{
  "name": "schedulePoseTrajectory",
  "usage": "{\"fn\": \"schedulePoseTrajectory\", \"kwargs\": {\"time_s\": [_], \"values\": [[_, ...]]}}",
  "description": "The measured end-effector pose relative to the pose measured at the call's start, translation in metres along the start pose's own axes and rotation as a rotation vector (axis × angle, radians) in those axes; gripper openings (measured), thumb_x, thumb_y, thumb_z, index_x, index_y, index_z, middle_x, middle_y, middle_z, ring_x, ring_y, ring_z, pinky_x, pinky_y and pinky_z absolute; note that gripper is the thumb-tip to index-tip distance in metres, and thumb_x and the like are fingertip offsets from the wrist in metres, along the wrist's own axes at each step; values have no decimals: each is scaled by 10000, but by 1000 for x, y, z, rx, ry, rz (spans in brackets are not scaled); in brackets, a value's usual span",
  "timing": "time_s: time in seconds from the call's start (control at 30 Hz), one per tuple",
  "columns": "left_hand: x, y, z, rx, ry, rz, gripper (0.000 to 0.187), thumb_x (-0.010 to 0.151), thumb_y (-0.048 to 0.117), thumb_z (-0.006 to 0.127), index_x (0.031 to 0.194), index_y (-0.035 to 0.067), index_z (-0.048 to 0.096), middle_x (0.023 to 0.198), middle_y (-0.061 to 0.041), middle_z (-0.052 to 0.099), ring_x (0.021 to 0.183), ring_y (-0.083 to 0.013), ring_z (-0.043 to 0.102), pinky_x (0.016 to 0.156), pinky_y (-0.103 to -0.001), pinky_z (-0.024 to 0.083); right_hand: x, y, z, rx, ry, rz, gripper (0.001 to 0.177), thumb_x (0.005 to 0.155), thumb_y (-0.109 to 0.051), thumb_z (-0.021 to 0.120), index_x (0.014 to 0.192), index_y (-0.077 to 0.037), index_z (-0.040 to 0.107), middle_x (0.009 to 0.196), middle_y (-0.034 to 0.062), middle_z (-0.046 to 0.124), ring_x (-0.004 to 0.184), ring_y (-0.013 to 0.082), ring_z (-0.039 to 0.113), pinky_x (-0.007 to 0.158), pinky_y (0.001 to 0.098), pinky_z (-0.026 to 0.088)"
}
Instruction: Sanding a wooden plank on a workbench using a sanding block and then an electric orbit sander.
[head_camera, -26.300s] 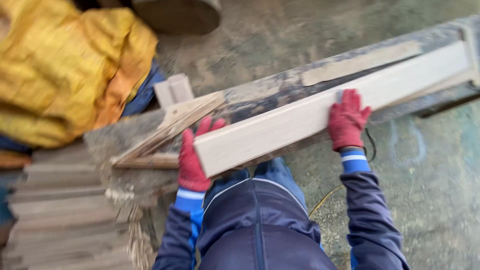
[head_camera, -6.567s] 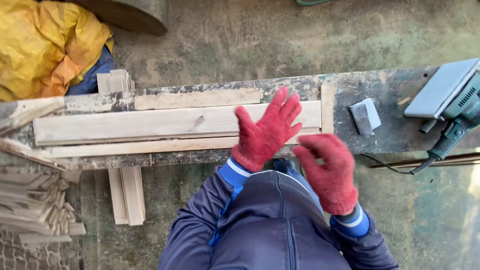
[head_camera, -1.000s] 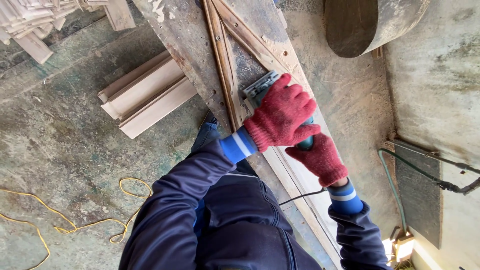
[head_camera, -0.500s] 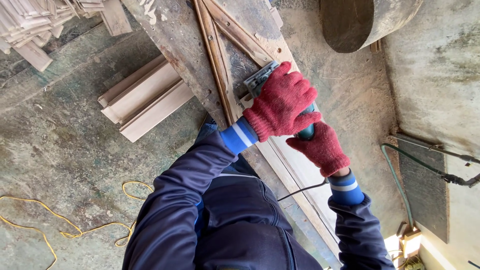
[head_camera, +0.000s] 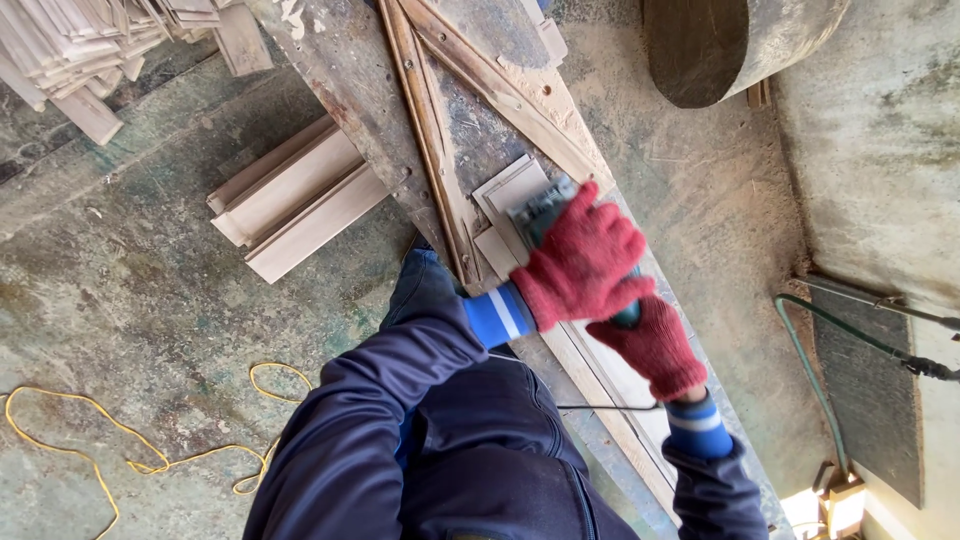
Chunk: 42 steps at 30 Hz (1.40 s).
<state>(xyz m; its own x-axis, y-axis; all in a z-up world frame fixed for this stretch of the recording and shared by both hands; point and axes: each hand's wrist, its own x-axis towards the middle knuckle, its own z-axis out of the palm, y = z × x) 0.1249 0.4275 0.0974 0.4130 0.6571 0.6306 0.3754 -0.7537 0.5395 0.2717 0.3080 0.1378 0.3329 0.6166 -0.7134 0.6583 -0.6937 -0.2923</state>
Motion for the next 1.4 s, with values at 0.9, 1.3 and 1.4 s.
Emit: {"fn": "schedulePoseTrajectory", "kwargs": {"time_s": [0.9,1.3,1.4], "values": [[-50,129,56,-194,-443,142,620,828,660,521,1016,81,638,931,-132,623,859,-307,532,1056,-650,391,-85,183,8,333,70,99,401,663,-39,916,1041,-2,787,935,129,838,842,217,745,782,356,605],[-8,-15,2,-84,-63,114,650,814,674,573,979,62,715,815,-175,613,828,-382,609,928,-638,494,-4,-3,3,36,50,67,469,628,-401,950,940,-142,712,885,177,743,945,416,725,854,526,551],[-1,-44,-7,-63,-33,132,637,832,680,583,992,77,712,849,-158,620,877,-369,618,920,-615,497,7,-38,2,25,41,12,436,646,-384,932,965,-175,719,909,144,747,985,400,724,892,516,549]]}}
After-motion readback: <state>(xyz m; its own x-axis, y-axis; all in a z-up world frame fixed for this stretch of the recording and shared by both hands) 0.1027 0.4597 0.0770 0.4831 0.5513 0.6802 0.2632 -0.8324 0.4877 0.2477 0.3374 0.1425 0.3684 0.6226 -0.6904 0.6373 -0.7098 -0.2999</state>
